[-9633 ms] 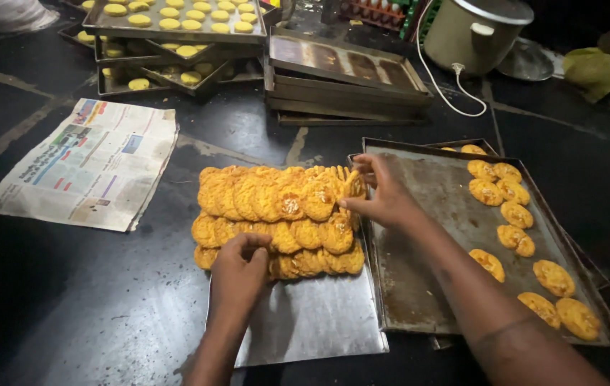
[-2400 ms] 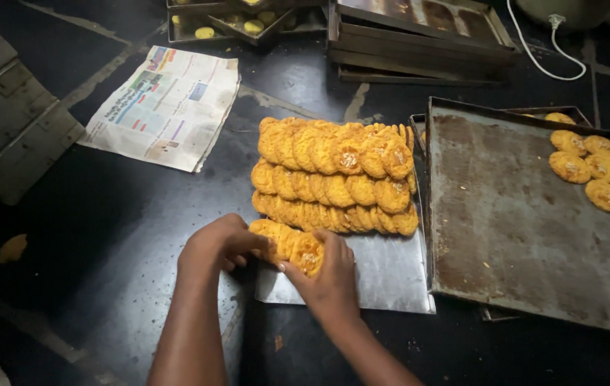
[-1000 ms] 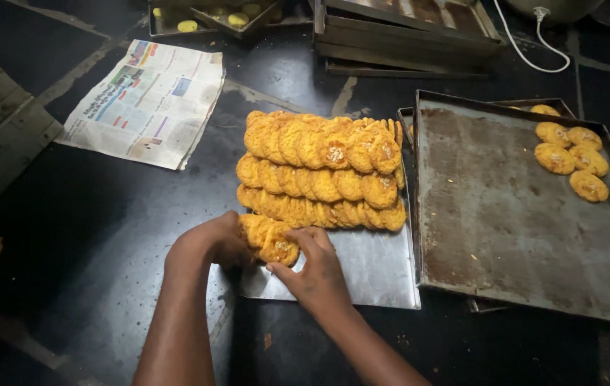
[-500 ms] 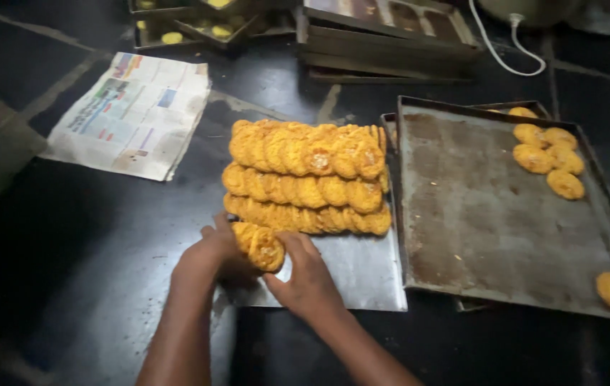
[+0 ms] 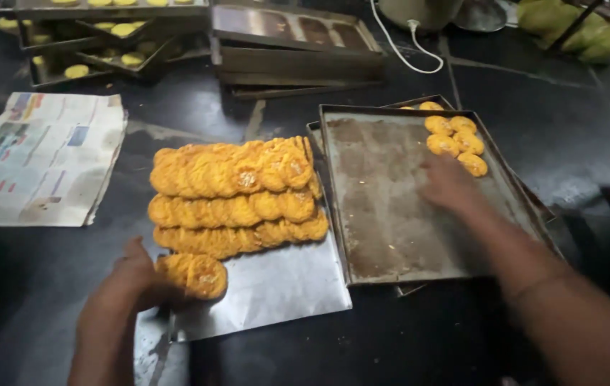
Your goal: Arranging baked cookies from a baking tray onto a metal sheet in a production area.
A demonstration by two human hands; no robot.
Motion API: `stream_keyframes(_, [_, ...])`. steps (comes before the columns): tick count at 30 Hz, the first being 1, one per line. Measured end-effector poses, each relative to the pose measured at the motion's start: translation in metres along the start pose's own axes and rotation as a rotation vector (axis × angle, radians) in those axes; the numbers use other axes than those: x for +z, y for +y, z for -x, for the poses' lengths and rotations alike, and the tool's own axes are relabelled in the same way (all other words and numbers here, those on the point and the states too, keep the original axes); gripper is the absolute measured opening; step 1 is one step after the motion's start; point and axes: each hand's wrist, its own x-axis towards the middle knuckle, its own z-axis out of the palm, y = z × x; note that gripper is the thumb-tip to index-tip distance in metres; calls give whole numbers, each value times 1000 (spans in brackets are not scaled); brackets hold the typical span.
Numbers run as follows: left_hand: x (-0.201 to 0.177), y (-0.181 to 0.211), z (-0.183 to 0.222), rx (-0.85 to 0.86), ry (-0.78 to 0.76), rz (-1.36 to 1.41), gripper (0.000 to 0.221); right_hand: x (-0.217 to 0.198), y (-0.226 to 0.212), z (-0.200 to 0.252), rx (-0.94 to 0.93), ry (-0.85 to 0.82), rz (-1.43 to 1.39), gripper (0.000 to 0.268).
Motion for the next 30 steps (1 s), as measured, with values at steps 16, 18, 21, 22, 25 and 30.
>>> stream_keyframes(16, [8, -16, -31, 64, 390, -8, 141, 95, 184, -87, -29, 237, 6, 63])
stream_keyframes(18, [16, -20, -38, 69, 377, -58, 137, 66, 141, -68, 186, 155, -163, 61])
stream_keyframes(21, [22, -29, -55, 96, 435, -142, 133, 49, 134, -83, 448, -78, -258, 61])
stream_keyframes(22, [25, -29, -57, 95, 434, -142, 133, 58, 143, -92, 447, -79, -257, 61])
stream_keyframes(25, [26, -28, -51, 187, 493, -101, 127, 78, 151, -112, 477, -42, -230, 67])
stream_keyframes(30, [18, -7, -26, 95, 504, 69, 114, 65, 95, -116, 350, 224, -59, 82])
